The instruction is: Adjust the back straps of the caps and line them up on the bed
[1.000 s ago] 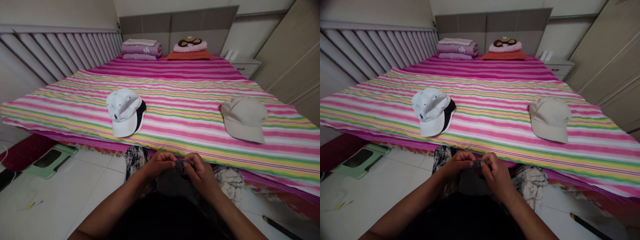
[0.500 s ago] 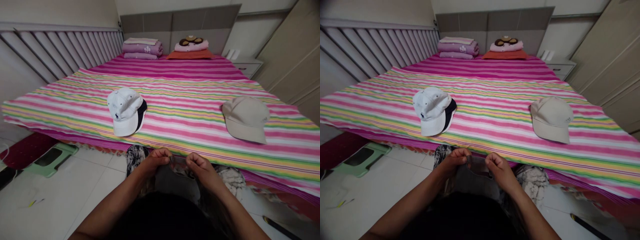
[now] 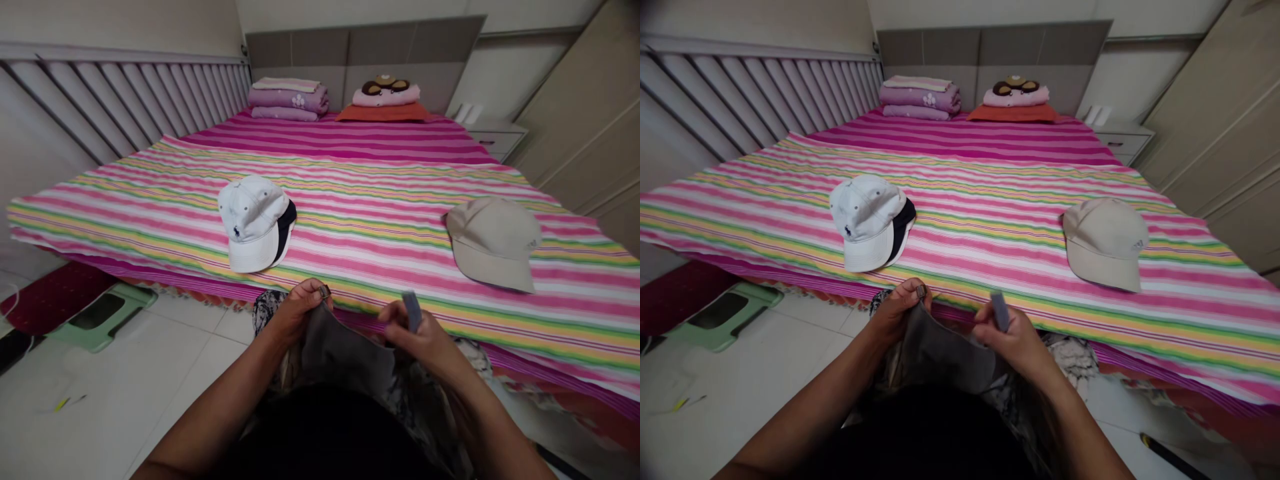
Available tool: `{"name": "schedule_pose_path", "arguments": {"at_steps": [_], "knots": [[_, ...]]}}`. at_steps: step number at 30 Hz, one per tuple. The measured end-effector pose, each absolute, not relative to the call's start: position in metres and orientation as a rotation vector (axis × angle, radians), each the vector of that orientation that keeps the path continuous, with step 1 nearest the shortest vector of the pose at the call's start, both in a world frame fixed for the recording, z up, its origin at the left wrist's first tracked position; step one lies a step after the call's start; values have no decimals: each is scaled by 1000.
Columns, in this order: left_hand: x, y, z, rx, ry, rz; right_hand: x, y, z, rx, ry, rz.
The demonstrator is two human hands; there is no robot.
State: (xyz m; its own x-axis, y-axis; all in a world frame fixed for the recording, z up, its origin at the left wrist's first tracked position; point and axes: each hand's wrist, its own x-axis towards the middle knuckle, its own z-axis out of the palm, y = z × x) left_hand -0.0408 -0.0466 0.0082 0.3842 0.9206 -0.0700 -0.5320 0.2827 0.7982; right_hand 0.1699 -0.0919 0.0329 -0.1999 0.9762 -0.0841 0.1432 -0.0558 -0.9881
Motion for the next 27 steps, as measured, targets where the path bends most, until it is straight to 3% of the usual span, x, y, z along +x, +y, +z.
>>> {"name": "schedule_pose_path", "arguments": {"at_steps": [4, 8, 11, 15, 21, 27], "knots": [[-43, -41, 8, 774, 610, 1049, 165, -98, 36, -1291, -2115, 1144], [-46, -35, 4, 773, 653, 1003, 165, -97, 44, -1046, -2115, 1142], [-47, -33, -4, 795, 652, 950, 162, -97, 46, -918, -1930, 1305], [-53, -38, -28, 798, 522, 805, 156, -102, 38, -890, -1232, 1647], [-59, -68, -72, 794, 466, 486, 169, -89, 30, -971, -738, 1286], [-58, -82, -72, 605, 503, 823, 179, -60, 27, -838, -528, 1438]]}}
